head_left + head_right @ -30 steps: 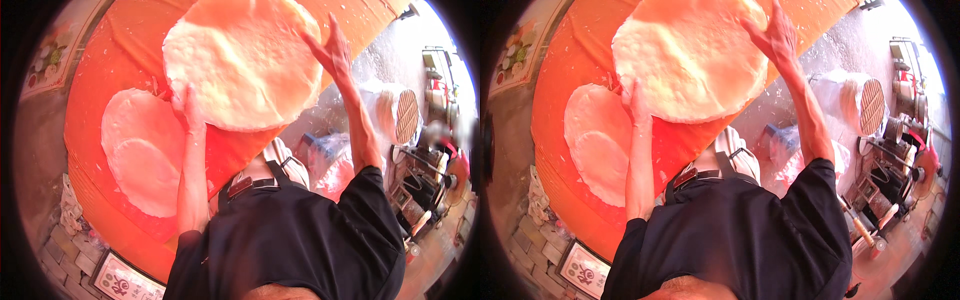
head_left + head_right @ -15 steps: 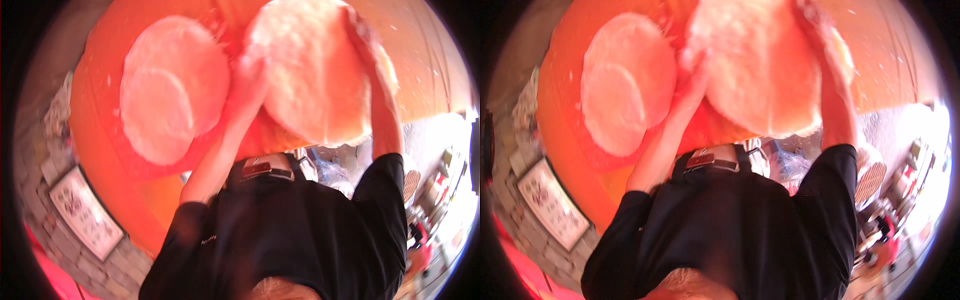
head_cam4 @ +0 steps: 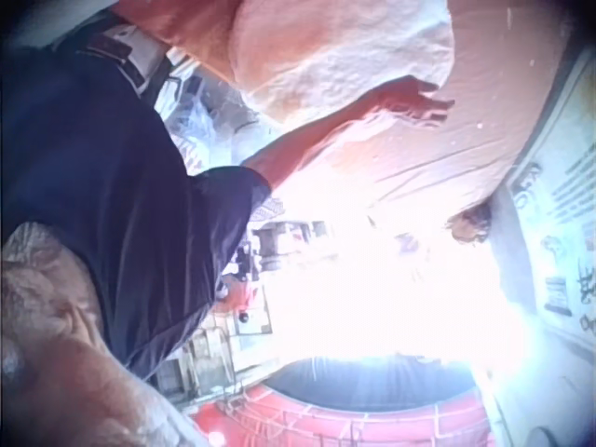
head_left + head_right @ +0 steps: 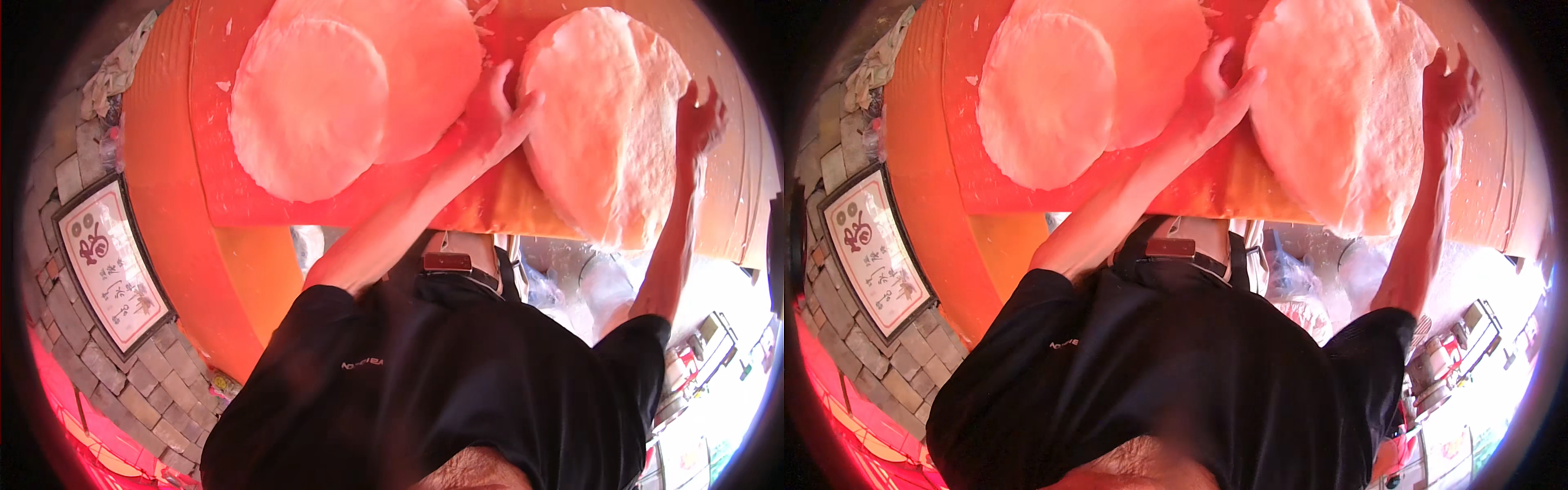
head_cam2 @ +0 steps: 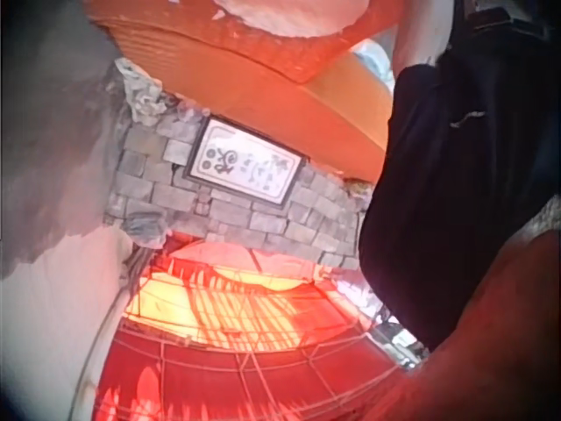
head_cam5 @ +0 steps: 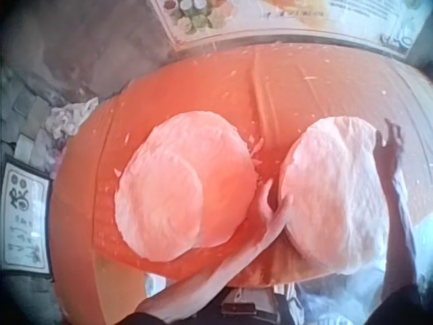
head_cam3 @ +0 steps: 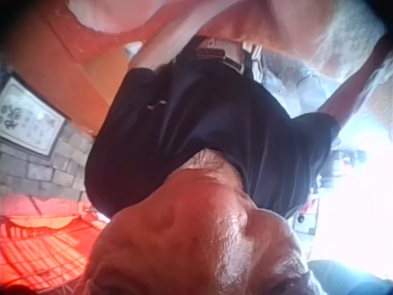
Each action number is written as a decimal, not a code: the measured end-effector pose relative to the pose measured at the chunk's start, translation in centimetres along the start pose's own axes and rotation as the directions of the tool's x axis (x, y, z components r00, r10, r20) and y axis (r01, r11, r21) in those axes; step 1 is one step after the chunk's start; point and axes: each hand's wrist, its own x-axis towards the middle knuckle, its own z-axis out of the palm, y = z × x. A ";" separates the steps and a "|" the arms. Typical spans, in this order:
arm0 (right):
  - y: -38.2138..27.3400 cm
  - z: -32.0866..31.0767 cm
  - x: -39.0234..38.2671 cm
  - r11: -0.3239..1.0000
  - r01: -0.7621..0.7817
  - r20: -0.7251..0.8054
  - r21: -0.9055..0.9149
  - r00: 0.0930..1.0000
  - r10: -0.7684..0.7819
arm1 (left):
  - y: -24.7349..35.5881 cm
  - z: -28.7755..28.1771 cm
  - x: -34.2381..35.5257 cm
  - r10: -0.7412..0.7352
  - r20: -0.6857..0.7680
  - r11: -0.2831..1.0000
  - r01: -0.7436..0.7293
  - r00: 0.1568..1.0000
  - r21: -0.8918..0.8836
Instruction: Stacking and bagging thin sheets of flatbread in a food production area.
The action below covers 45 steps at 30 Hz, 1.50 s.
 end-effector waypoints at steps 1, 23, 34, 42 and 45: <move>-5.2 -5.1 -0.5 0.958 -0.190 0.172 0.215 0.973 0.155 | 0.4 -2.4 -1.8 -0.027 0.050 1.000 0.027 0.998 -0.007; -46.4 -14.9 -18.0 0.227 -0.787 0.796 0.573 0.469 -0.382 | -8.5 -38.5 -16.9 -0.561 0.631 0.739 0.667 0.535 0.092; -39.5 -20.6 -9.2 -0.017 -0.905 0.884 0.425 0.419 -0.207 | -9.8 -37.7 -11.1 -0.407 0.389 0.039 0.441 0.827 -0.897; -37.4 -16.2 -17.8 0.946 -0.176 0.703 0.274 0.707 -0.072 | -6.9 -36.8 -7.5 -0.194 0.472 0.009 0.483 0.860 -0.876; -42.8 -20.9 -17.4 0.799 -0.200 0.656 0.567 0.697 -0.292 | -6.0 -35.8 -6.8 -0.251 0.411 0.265 0.471 0.876 -0.841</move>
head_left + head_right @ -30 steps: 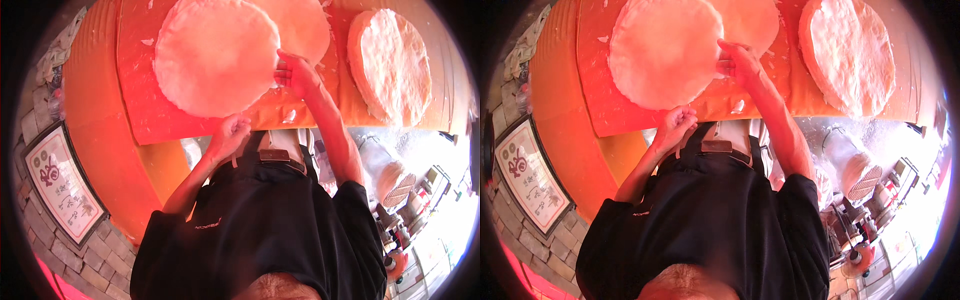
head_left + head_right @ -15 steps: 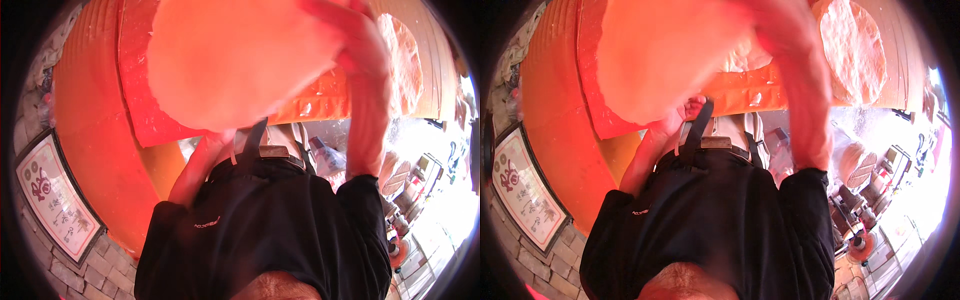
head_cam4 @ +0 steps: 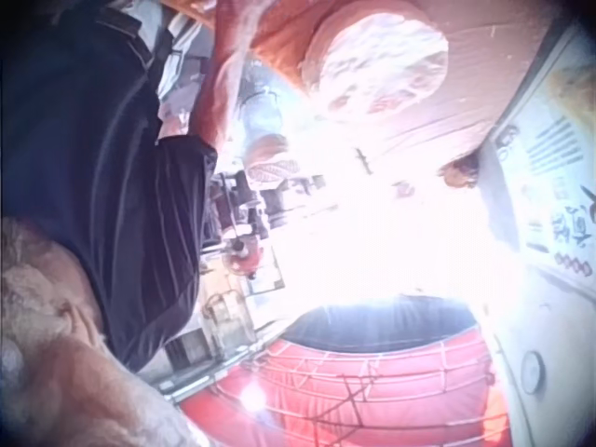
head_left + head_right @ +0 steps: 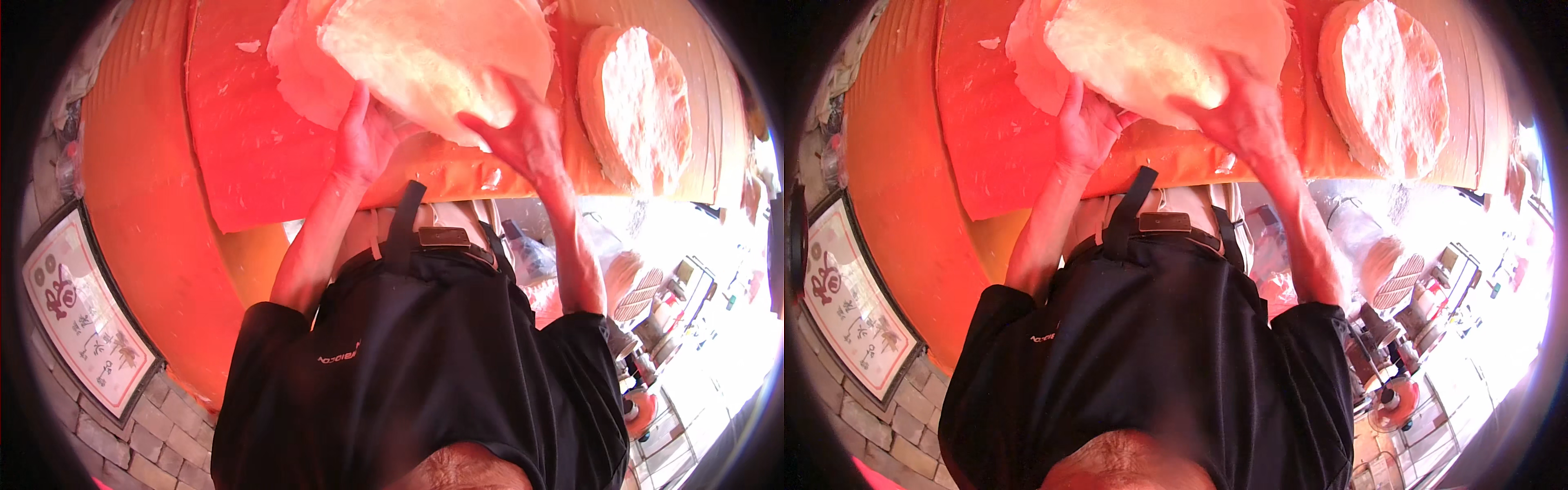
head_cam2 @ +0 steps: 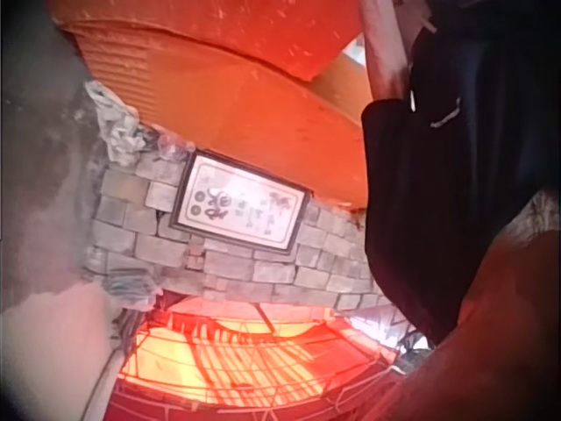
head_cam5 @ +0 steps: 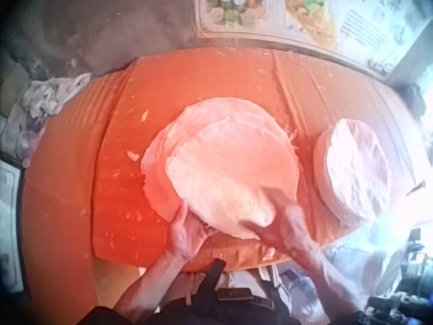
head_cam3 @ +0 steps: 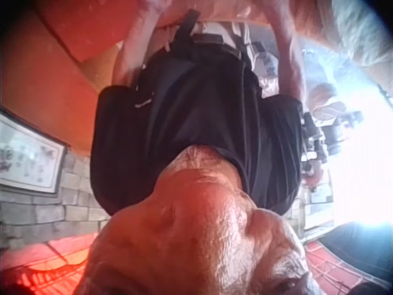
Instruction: Stacking and bagging thin sheets of flatbread in a food production area.
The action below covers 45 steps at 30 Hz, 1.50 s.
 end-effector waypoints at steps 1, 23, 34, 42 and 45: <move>-0.7 0.2 0.2 0.994 0.033 0.116 0.105 0.992 -0.045 | -0.3 0.5 0.4 0.026 -0.017 0.996 -0.024 1.000 0.087; 2.5 -6.8 7.8 0.953 -0.208 -0.080 -0.220 0.978 0.195 | -1.6 -4.5 2.6 0.005 -0.311 0.995 0.025 0.950 0.092; 0.9 5.7 1.9 0.957 0.250 0.269 -0.146 0.941 -0.205 | 0.5 -2.7 0.5 -0.051 0.109 0.938 0.085 0.993 -0.337; -0.4 6.8 1.8 0.964 0.265 0.206 -0.039 0.946 -0.251 | 0.2 -3.9 1.7 -0.005 0.027 0.995 0.007 1.000 -0.097; -1.0 6.7 1.7 0.955 0.296 0.116 0.017 0.948 -0.296 | -0.3 -4.4 1.6 0.045 -0.039 0.993 -0.041 0.998 0.111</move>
